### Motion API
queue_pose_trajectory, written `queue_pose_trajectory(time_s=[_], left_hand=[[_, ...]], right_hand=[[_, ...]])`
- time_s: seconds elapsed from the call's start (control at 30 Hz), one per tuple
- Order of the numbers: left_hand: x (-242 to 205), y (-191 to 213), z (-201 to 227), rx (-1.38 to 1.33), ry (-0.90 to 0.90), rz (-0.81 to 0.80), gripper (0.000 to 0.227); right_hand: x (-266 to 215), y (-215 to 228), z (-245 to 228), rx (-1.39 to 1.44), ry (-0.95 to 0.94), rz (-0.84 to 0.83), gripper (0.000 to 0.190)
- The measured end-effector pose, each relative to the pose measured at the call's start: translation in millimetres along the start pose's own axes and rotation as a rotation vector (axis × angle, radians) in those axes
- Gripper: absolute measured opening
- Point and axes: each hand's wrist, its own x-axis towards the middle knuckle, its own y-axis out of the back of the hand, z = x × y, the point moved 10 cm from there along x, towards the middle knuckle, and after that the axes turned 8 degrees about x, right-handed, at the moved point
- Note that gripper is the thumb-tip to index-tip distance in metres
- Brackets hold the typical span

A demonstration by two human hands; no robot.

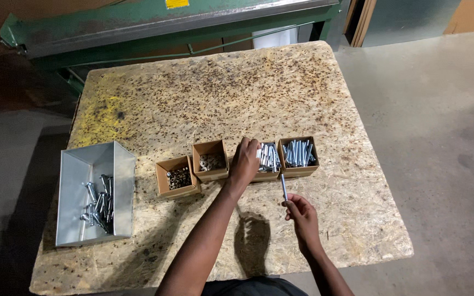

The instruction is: The person repeatedly picks a bolt from a metal bin, then picks a nut and a washer from cardboard boxes, and threads them together by hand. The assembled fasteners are placed back into the metal bin. The cycle repeats throughout the clip.

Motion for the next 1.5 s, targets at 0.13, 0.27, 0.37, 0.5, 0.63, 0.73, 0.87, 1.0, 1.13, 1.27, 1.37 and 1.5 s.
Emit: queue_pose_trajectory(time_s=[0.13, 0.27, 0.37, 0.5, 0.63, 0.73, 0.87, 1.0, 1.13, 1.27, 1.37, 1.5], left_hand=[[-1.0, 7.2, 6.9, 0.027, -0.034, 0.058, 0.041], [1.1, 4.8, 14.3, 0.069, -0.016, 0.05, 0.048], [3.0, -2.2, 10.5, 0.141, -0.025, 0.103, 0.03], [-10.3, 20.6, 22.5, -0.893, 0.661, -0.095, 0.067], [15.3, -2.0, 31.6, -0.026, -0.068, 0.049, 0.048], [16.0, -13.3, 42.2, 0.172, -0.158, -0.018, 0.044], [18.6, -33.5, 36.3, 0.077, -0.137, -0.067, 0.041], [18.3, -37.9, 31.7, 0.071, -0.185, 0.01, 0.026], [9.3, -43.0, 31.0, 0.072, -0.099, -0.06, 0.008], [-13.4, -34.5, 47.5, 0.0, -0.137, 0.001, 0.011], [-34.2, -18.8, 59.3, -0.058, -0.054, -0.066, 0.017], [-68.8, 26.9, 86.4, -0.214, 0.057, -0.076, 0.037]], right_hand=[[-8.9, -8.0, -0.7, -0.012, -0.057, -0.02, 0.022], [-11.7, -13.1, 4.4, -0.036, -0.067, -0.037, 0.023], [-12.5, -13.0, 6.5, -0.037, -0.08, -0.028, 0.023], [-11.0, -17.1, 1.0, -0.03, -0.096, -0.002, 0.022], [-3.9, -19.1, 2.8, -0.018, -0.104, 0.024, 0.018], [2.9, -24.5, 8.1, 0.015, -0.105, -0.001, 0.018], [11.4, -23.1, 14.8, 0.051, -0.105, 0.021, 0.017], [18.7, -24.4, 18.4, 0.121, -0.091, 0.004, 0.014], [31.5, -21.0, 16.9, 0.119, -0.095, 0.009, 0.02], [39.2, -13.3, 21.9, 0.262, -0.122, 0.062, 0.03], [42.2, -8.8, 33.4, 0.37, -0.119, 0.031, 0.032], [35.2, -6.6, 37.1, 0.422, -0.19, 0.018, 0.041]])
